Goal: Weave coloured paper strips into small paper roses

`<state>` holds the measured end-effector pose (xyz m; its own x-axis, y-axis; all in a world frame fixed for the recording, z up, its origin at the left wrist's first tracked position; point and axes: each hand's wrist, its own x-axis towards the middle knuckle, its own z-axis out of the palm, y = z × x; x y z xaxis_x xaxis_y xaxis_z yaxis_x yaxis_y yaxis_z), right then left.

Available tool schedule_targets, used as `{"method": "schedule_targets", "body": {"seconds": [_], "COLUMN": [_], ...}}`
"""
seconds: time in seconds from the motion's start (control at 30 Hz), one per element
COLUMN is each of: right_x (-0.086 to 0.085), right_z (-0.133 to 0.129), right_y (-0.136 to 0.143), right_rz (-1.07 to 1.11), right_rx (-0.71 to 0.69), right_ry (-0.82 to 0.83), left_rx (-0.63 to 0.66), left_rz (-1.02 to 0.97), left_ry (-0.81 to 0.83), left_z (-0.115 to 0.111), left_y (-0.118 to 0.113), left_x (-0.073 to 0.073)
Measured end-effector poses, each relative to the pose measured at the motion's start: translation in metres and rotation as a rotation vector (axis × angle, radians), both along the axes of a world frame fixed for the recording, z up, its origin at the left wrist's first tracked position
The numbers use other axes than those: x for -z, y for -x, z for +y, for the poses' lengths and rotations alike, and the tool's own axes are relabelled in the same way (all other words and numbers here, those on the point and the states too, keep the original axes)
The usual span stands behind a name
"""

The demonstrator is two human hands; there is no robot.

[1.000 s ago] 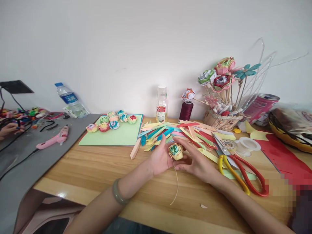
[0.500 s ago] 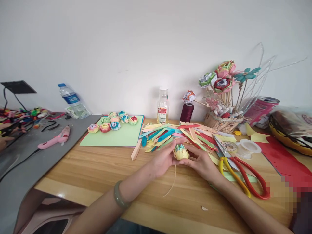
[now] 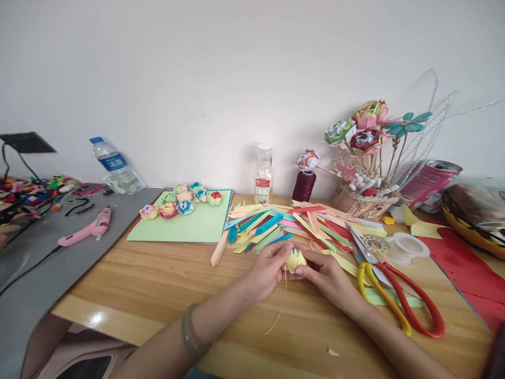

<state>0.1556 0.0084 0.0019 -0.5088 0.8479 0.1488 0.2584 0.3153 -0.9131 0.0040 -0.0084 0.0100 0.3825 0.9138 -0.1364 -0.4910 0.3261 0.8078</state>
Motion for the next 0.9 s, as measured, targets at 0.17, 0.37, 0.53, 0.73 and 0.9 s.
{"method": "schedule_targets", "body": {"seconds": [0.17, 0.37, 0.53, 0.73, 0.9], "right_x": [-0.002, 0.005, 0.005, -0.008, -0.011], "right_z": [0.002, 0.004, 0.003, 0.001, -0.001], "right_y": [0.001, 0.003, 0.007, 0.003, -0.009], "right_rz": [0.09, 0.113, 0.197, 0.232, 0.079], "right_rx": [-0.044, -0.06, -0.097, -0.051, -0.001], "right_ry": [0.129, 0.296, 0.42, 0.103, -0.133], "left_rx": [0.015, 0.002, 0.007, 0.027, 0.302], "left_rz": [0.038, 0.038, 0.017, 0.02, 0.06], "left_ry": [0.06, 0.109, 0.106, 0.157, 0.14], "left_z": [0.0, 0.004, 0.009, 0.018, 0.017], "left_y": [-0.001, 0.0, 0.005, 0.014, 0.016], "left_x": [0.001, 0.008, 0.01, 0.006, 0.008]}}
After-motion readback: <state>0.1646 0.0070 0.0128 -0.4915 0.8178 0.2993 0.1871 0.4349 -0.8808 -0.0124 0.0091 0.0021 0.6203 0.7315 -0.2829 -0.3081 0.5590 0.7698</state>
